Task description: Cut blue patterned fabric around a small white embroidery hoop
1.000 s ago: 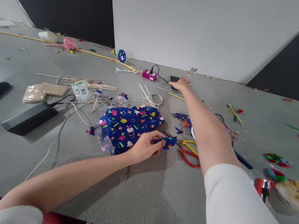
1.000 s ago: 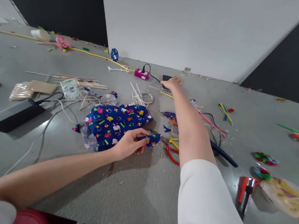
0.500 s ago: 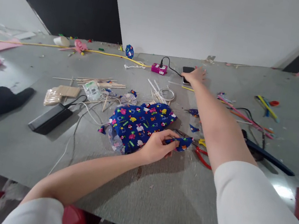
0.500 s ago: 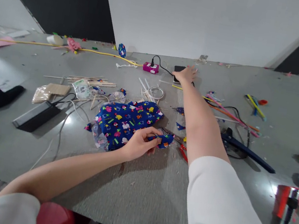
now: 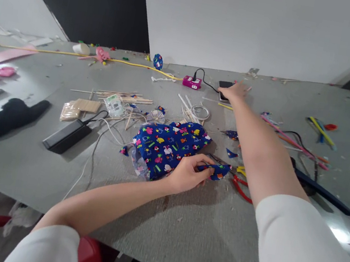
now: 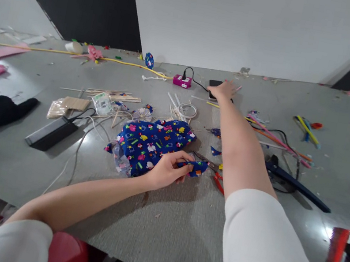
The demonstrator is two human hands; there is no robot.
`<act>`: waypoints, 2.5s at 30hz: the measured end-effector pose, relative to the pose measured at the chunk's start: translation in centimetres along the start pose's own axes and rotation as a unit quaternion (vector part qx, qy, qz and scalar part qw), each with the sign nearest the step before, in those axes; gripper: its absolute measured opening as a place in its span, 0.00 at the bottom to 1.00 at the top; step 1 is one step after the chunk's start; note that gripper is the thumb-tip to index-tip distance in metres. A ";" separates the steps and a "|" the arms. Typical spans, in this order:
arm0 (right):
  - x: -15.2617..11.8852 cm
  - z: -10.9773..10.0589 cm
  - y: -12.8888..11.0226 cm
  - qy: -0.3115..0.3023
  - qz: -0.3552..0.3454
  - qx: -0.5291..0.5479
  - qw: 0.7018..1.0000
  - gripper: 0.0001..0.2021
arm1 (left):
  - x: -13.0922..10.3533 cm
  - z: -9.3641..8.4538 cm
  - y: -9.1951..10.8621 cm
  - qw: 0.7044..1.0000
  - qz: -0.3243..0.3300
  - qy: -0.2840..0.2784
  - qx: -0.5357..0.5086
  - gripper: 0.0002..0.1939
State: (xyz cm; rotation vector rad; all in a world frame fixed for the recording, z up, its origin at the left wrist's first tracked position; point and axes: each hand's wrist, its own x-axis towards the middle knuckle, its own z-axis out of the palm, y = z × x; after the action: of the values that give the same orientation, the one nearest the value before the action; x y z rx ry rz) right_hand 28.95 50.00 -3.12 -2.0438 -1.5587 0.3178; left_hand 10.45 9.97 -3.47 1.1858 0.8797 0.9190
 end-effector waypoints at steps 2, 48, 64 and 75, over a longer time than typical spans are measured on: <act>-0.3 0.0 -0.1 0.004 0.032 -0.005 0.999 0.54 | 0.0 0.0 -0.1 1.000 0.004 -0.003 0.002 0.14; -41.2 -9.8 5.8 -0.140 -0.074 0.542 0.826 0.19 | -1.0 -0.2 -0.4 0.997 0.051 0.048 -0.031 0.21; -41.3 -10.6 5.2 -0.142 -0.066 0.522 0.839 0.19 | -0.9 -0.2 -0.6 0.996 0.065 0.052 -0.029 0.21; -41.2 -10.1 5.4 -0.147 -0.065 0.527 0.835 0.21 | -0.6 -0.4 -1.0 0.994 0.080 0.065 -0.037 0.22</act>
State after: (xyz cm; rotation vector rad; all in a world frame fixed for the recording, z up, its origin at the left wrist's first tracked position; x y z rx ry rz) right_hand 25.97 7.38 -3.34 -1.0303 -1.2084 1.1781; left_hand 9.99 9.40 -4.47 1.1540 0.8545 1.1597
